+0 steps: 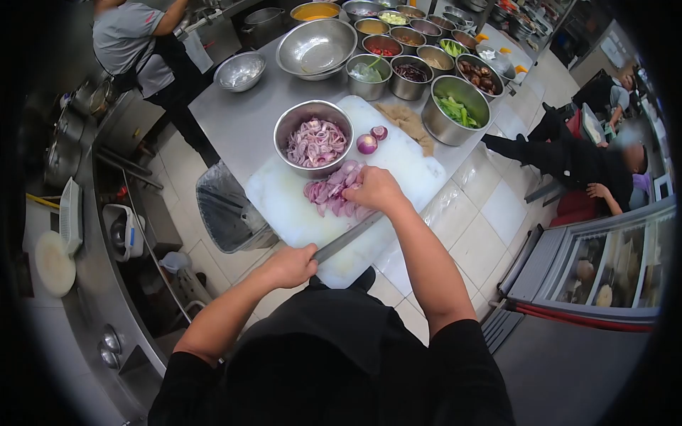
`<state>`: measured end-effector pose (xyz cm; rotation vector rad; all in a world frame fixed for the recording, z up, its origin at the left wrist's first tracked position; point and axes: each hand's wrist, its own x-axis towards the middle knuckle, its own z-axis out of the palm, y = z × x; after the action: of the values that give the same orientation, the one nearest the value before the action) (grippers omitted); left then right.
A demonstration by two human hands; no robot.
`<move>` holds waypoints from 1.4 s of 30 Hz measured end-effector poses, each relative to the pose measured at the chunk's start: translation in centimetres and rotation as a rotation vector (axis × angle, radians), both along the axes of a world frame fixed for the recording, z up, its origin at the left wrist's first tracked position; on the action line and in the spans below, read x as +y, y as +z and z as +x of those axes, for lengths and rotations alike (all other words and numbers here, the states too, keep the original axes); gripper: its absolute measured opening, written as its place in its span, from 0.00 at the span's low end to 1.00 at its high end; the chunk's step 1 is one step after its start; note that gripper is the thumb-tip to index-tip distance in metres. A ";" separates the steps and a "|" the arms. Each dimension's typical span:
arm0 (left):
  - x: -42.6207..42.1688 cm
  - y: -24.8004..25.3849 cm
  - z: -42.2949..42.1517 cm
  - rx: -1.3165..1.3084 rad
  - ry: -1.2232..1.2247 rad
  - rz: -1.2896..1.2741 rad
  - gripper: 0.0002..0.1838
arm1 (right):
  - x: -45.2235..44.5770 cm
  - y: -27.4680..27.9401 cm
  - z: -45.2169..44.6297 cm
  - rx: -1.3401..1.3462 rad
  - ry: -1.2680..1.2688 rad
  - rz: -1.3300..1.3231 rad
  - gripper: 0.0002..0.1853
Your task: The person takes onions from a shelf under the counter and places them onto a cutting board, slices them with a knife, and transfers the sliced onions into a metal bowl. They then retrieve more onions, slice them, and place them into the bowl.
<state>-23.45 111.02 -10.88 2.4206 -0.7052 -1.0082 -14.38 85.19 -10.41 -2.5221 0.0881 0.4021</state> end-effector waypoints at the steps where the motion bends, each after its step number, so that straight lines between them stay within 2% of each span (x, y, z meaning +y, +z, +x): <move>1: 0.2 0.0 0.1 0.035 0.043 0.010 0.17 | -0.5 -0.3 -0.1 0.010 -0.016 0.036 0.28; 4: 0.5 0.6 0.8 0.114 0.144 0.028 0.17 | -1.3 1.6 -2.0 -0.105 -0.086 0.213 0.24; 7: 0.8 1.9 1.8 0.172 0.212 0.060 0.17 | -1.8 0.6 -5.2 -0.465 0.006 0.296 0.20; 9: 0.6 2.8 2.1 0.244 0.231 0.075 0.16 | -2.5 -1.3 -7.0 -0.456 0.121 0.130 0.18; 10: 0.5 3.3 1.7 0.151 0.197 0.113 0.16 | -2.8 -2.3 -7.8 -0.450 0.174 0.047 0.18; 12: 0.0 4.0 0.7 -0.037 0.122 0.181 0.16 | -2.5 -2.5 -8.9 -0.628 0.176 -0.005 0.17; 13: -0.3 3.7 0.5 -0.035 0.109 0.181 0.15 | -2.4 -2.5 -9.1 -0.718 0.179 -0.030 0.17; 16: -0.6 3.1 0.0 -0.032 0.083 0.189 0.15 | -2.2 -3.5 -9.1 -0.437 0.042 0.179 0.15; 19: -0.9 4.3 0.0 -0.058 0.077 0.190 0.14 | -1.8 -3.2 -8.7 -0.387 0.013 0.169 0.14; 21: -0.7 6.0 -0.5 -0.053 0.078 0.191 0.14 | -1.8 -3.3 -8.6 -0.405 0.002 0.203 0.13; 25: -0.7 3.5 0.7 -0.085 0.056 0.173 0.13 | -1.5 -3.0 -8.7 -0.399 -0.023 0.216 0.12; 27: -0.9 6.3 0.9 -0.079 0.038 0.202 0.13 | -1.4 -3.1 -8.8 -0.432 -0.021 0.212 0.11; 37: -0.5 3.4 0.7 -0.088 0.008 0.203 0.14 | -1.3 -3.5 -9.0 -0.457 -0.042 0.208 0.10; 40: -0.5 1.4 2.1 -0.047 0.023 0.141 0.14 | -1.2 -2.9 -9.1 -0.534 -0.014 0.165 0.09; 42: 0.1 1.9 3.6 0.074 0.064 0.065 0.14 | -1.9 -2.8 -8.1 -0.608 0.152 0.128 0.07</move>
<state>-19.80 111.15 -8.96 2.4307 -0.5742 -1.1037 -22.44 83.26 -13.26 -2.4203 -0.3534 -0.3028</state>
